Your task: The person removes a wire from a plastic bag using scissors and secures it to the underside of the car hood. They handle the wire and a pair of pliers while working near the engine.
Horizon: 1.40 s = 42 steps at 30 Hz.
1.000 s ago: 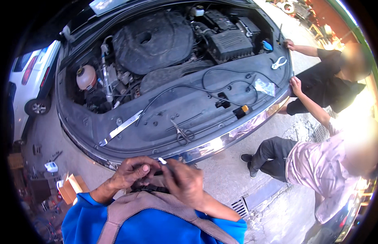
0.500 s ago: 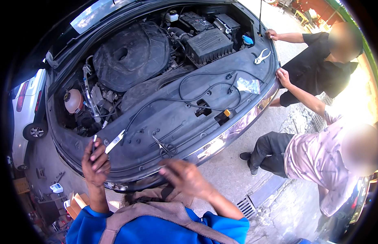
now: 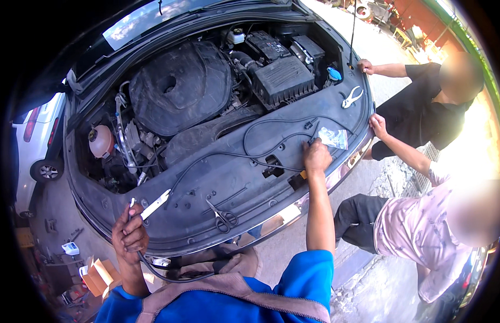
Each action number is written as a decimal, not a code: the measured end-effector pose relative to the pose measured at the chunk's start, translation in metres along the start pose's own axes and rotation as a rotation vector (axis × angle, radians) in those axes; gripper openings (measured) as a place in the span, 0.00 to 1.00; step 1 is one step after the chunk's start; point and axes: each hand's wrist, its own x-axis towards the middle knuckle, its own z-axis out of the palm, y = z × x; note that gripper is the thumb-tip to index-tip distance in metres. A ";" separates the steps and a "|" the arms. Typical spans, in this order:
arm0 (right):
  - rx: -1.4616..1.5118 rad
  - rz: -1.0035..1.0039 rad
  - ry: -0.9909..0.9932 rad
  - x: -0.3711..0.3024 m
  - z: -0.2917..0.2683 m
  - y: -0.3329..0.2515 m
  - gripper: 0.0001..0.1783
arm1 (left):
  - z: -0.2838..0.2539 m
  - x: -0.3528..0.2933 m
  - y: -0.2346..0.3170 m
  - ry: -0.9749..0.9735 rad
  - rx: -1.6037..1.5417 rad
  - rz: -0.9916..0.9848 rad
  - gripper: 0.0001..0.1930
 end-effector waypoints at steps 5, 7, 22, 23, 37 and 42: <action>0.291 -0.076 0.185 -0.009 -0.004 0.010 0.18 | 0.003 -0.009 0.003 0.029 0.099 0.025 0.15; 0.727 -0.046 -0.103 -0.037 -0.050 -0.021 0.15 | 0.002 -0.014 0.005 -0.003 0.140 0.029 0.15; 1.855 -0.421 -1.118 -0.228 -0.210 -0.140 0.28 | 0.090 0.026 -0.044 -0.179 1.039 0.057 0.10; 1.840 -0.445 -1.112 -0.234 -0.213 -0.141 0.28 | 0.090 0.021 -0.045 -0.180 1.161 0.121 0.10; 1.665 -0.360 -1.428 -0.263 -0.236 -0.159 0.27 | 0.093 -0.030 -0.032 -0.667 2.667 1.487 0.15; 1.274 -0.585 -1.410 -0.257 -0.254 -0.177 0.23 | 0.098 -0.030 -0.012 -0.964 2.718 1.630 0.11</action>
